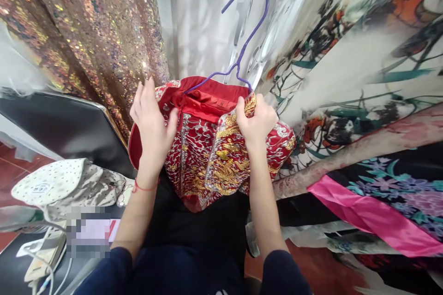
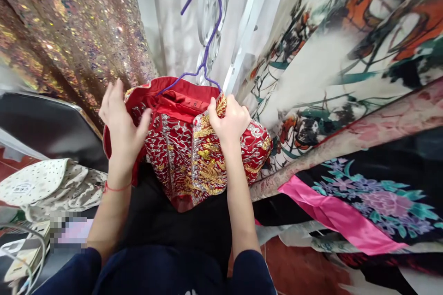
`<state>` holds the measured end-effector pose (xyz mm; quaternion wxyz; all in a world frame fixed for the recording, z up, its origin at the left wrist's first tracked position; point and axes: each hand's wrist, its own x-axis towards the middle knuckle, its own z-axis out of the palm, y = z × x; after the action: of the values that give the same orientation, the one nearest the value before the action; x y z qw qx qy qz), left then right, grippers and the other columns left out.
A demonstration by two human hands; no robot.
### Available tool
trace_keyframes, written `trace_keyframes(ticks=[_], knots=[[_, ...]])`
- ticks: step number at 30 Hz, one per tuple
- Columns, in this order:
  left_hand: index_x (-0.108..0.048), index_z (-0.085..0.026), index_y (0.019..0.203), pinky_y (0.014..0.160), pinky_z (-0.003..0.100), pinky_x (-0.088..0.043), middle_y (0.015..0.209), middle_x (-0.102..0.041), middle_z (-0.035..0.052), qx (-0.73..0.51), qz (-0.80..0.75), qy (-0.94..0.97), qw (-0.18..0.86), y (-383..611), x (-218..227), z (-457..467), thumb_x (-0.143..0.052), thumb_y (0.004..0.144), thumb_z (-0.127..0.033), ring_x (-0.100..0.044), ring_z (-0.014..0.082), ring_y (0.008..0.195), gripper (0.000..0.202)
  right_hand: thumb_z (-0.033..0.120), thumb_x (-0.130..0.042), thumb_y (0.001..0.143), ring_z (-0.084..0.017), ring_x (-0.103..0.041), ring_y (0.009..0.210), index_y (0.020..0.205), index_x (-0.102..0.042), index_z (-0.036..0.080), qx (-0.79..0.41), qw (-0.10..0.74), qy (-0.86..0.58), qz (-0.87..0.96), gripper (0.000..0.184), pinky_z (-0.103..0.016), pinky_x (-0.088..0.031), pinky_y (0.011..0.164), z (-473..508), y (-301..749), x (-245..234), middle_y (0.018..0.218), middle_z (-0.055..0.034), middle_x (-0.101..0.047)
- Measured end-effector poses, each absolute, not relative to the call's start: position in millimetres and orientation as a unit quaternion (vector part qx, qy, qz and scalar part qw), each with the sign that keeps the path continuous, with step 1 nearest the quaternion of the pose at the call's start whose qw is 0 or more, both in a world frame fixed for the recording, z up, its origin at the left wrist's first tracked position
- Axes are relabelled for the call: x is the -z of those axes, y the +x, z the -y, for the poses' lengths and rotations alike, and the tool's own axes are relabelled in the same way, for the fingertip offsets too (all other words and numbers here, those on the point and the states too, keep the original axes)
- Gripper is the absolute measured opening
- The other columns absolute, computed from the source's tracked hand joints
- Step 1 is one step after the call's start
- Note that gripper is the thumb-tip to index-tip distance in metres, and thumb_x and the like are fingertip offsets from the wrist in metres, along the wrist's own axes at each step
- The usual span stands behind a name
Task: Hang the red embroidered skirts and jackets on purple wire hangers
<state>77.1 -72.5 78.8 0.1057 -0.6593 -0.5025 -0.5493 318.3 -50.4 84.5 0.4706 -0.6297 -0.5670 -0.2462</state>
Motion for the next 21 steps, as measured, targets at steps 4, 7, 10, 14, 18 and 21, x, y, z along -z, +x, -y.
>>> trace_keyframes(ticks=[4, 7, 10, 14, 18, 21], knots=[[-0.065, -0.023, 0.111, 0.102, 0.050, -0.043, 0.113, -0.073, 0.0081, 0.554, 0.495, -0.662, 0.099, 45, -92, -7, -0.041, 0.098, -0.026, -0.062, 0.0270, 0.120, 0.027, 0.051, -0.044, 0.092, -0.016, -0.047, 0.058, 0.067, -0.051, 0.022, 0.245, 0.471, -0.624, 0.573, 0.039, -0.030, -0.034, 0.064, 49, 317, -84, 0.059, -0.0014, -0.050], [-0.062, -0.023, 0.108, 0.106, 0.053, -0.037, 0.111, -0.072, 0.0058, 0.522, 0.483, -0.695, 0.100, 41, -114, -41, -0.048, 0.094, -0.023, -0.060, 0.0252, 0.120, 0.020, 0.051, -0.043, 0.091, -0.015, -0.045, 0.056, 0.064, -0.050, 0.022, 0.250, 0.477, -0.617, 0.574, 0.040, -0.029, -0.033, 0.063, 47, 317, -84, 0.057, -0.0003, -0.047], [-0.062, -0.026, 0.105, 0.107, 0.053, -0.038, 0.113, -0.070, 0.0061, 0.522, 0.460, -0.712, 0.096, 61, -129, -28, -0.053, 0.089, -0.021, -0.058, 0.0278, 0.123, 0.019, 0.051, -0.043, 0.090, -0.014, -0.041, 0.054, 0.062, -0.048, 0.022, 0.251, 0.480, -0.612, 0.576, 0.040, -0.029, -0.032, 0.061, 46, 319, -84, 0.055, 0.0004, -0.045], [-0.062, -0.027, 0.106, 0.113, 0.052, -0.035, 0.118, -0.069, 0.0032, 0.547, 0.394, -0.728, 0.125, 96, -117, 14, -0.046, 0.092, -0.019, -0.059, 0.0251, 0.122, 0.023, 0.052, -0.044, 0.090, -0.015, -0.043, 0.055, 0.064, -0.050, 0.022, 0.246, 0.472, -0.614, 0.583, 0.040, -0.029, -0.032, 0.062, 46, 321, -84, 0.056, 0.0000, -0.047], [-0.062, -0.024, 0.098, 0.109, 0.045, -0.042, 0.118, -0.071, 0.0053, 0.527, 0.374, -0.755, 0.111, 100, -82, 8, -0.043, 0.095, -0.022, -0.064, 0.0223, 0.115, 0.019, 0.052, -0.044, 0.091, -0.017, -0.047, 0.058, 0.066, -0.053, 0.023, 0.245, 0.469, -0.620, 0.579, 0.040, -0.031, -0.033, 0.063, 50, 320, -83, 0.058, -0.0021, -0.051], [-0.061, -0.023, 0.098, 0.108, 0.041, -0.044, 0.122, -0.071, 0.0099, 0.524, 0.394, -0.749, 0.089, 80, -66, -18, -0.034, 0.097, -0.022, -0.063, 0.0220, 0.120, 0.027, 0.053, -0.044, 0.092, -0.018, -0.049, 0.059, 0.068, -0.055, 0.023, 0.238, 0.459, -0.621, 0.589, 0.040, -0.032, -0.033, 0.063, 51, 319, -83, 0.060, -0.0036, -0.054]])
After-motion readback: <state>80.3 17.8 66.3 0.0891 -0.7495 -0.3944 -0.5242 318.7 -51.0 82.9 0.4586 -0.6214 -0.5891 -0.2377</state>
